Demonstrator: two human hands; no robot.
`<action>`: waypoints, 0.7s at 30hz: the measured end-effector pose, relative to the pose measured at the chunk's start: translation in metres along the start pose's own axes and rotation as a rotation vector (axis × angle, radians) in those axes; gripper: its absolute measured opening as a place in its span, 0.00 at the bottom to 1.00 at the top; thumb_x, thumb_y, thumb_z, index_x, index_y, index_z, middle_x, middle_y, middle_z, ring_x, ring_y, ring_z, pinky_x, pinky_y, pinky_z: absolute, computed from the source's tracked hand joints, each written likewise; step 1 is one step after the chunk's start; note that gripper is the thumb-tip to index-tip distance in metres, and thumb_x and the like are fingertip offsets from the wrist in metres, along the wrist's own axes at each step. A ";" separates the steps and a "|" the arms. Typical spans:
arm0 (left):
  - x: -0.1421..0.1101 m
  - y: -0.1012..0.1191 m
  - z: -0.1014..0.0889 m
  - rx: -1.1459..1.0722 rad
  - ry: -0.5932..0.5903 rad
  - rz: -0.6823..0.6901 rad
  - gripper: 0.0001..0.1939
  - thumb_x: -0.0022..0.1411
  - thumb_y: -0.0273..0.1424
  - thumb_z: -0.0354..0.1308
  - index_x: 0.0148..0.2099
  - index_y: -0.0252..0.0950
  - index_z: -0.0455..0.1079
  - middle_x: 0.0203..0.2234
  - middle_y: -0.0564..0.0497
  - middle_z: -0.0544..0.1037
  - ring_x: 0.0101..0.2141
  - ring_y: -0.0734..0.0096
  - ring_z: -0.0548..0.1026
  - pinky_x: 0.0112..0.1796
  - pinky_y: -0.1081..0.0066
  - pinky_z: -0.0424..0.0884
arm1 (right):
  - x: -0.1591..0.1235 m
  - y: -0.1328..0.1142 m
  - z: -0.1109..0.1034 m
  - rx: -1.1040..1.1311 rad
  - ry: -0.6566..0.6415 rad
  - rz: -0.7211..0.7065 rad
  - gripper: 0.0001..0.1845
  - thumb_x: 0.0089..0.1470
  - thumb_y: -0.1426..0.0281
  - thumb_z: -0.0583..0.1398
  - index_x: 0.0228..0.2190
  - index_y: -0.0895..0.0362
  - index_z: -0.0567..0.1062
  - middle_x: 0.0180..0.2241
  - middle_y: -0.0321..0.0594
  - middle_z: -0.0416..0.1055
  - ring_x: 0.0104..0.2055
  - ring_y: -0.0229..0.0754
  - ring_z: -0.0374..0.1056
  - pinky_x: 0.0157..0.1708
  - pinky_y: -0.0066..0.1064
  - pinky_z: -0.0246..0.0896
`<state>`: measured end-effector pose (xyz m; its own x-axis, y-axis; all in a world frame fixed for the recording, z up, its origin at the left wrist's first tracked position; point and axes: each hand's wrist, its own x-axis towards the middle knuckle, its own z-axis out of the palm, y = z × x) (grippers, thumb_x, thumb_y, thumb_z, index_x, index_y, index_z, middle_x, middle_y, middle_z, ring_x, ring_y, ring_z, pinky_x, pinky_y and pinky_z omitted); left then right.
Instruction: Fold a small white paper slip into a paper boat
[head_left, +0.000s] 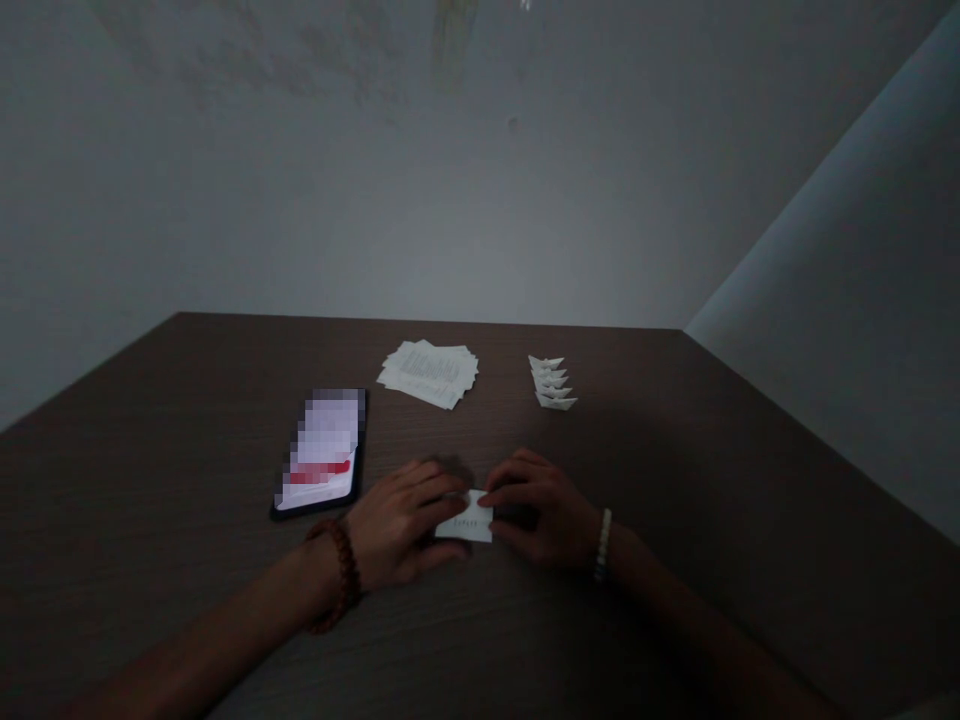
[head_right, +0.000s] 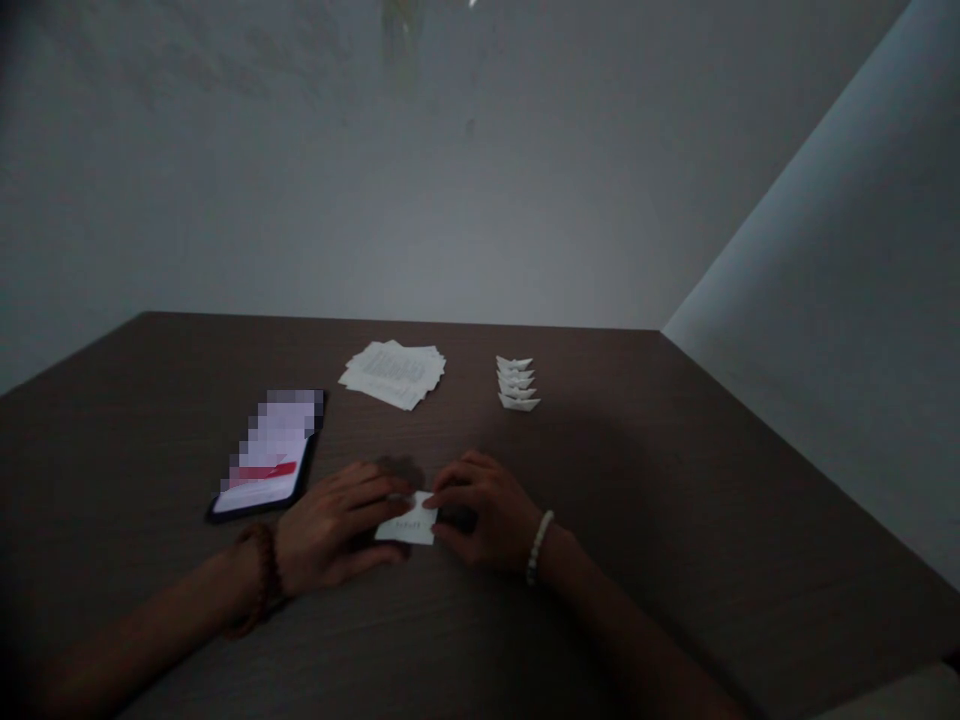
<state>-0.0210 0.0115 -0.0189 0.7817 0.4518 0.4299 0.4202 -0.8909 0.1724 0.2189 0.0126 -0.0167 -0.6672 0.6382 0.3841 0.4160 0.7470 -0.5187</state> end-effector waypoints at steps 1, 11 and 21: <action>0.000 0.000 0.000 -0.002 0.000 -0.002 0.18 0.62 0.41 0.55 0.48 0.33 0.69 0.42 0.43 0.74 0.41 0.58 0.70 0.40 0.59 0.68 | 0.000 0.000 0.000 0.006 -0.003 -0.001 0.16 0.45 0.73 0.65 0.40 0.53 0.76 0.40 0.40 0.71 0.41 0.43 0.63 0.45 0.39 0.59; 0.000 0.000 0.000 -0.008 -0.021 0.020 0.12 0.65 0.36 0.53 0.47 0.35 0.70 0.41 0.45 0.74 0.40 0.61 0.70 0.40 0.61 0.66 | 0.004 0.003 0.007 -0.005 0.042 0.038 0.07 0.56 0.72 0.59 0.36 0.55 0.77 0.35 0.40 0.73 0.38 0.41 0.64 0.41 0.35 0.60; -0.001 0.000 0.001 0.006 -0.053 0.024 0.13 0.65 0.34 0.53 0.49 0.36 0.69 0.40 0.45 0.74 0.40 0.60 0.69 0.40 0.60 0.67 | 0.003 0.002 0.010 -0.050 0.019 0.074 0.10 0.51 0.69 0.64 0.38 0.55 0.77 0.34 0.39 0.72 0.38 0.42 0.63 0.41 0.36 0.58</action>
<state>-0.0209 0.0109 -0.0205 0.8150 0.4322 0.3860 0.4035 -0.9013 0.1574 0.2120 0.0143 -0.0241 -0.6220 0.6950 0.3608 0.4945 0.7058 -0.5072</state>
